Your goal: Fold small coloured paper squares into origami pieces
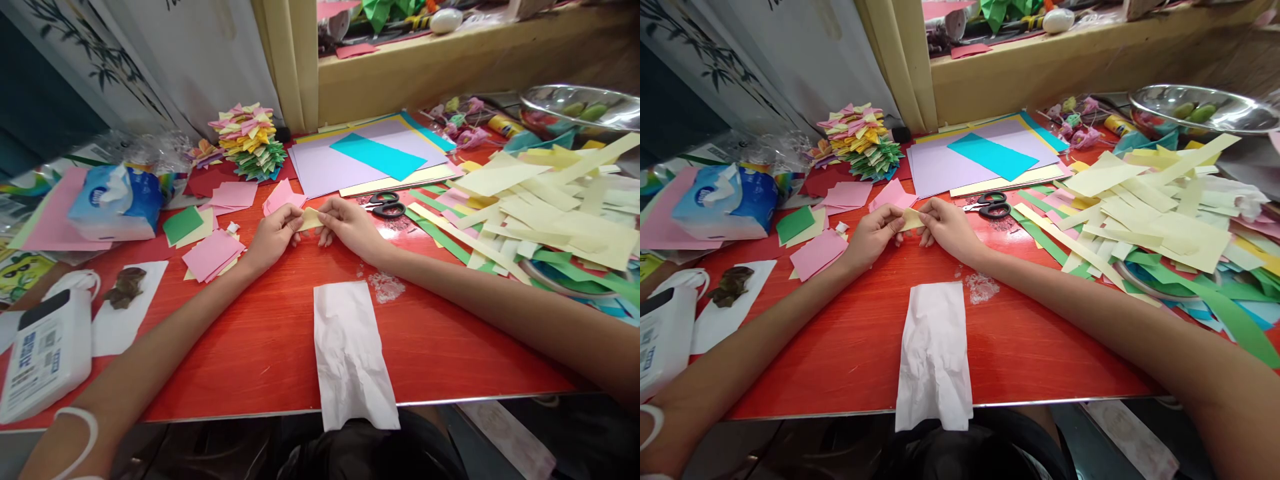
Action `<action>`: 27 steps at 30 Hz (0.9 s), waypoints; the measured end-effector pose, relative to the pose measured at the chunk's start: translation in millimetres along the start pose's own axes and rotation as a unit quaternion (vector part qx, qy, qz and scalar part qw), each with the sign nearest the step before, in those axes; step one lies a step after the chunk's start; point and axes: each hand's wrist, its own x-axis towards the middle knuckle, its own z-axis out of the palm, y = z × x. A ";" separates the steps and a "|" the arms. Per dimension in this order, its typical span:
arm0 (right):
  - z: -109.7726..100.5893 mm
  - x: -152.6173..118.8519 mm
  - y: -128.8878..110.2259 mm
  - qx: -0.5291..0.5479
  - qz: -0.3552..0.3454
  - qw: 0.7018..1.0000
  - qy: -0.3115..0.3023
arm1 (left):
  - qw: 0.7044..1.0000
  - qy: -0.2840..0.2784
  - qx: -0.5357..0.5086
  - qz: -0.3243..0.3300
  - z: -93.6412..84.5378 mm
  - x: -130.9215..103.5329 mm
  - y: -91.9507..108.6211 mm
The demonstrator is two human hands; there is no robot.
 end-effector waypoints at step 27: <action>-2.3 -0.6 -1.9 0.025 0.016 0.999 0.032 | 0.994 0.025 -0.103 -0.003 2.2 0.9 7.4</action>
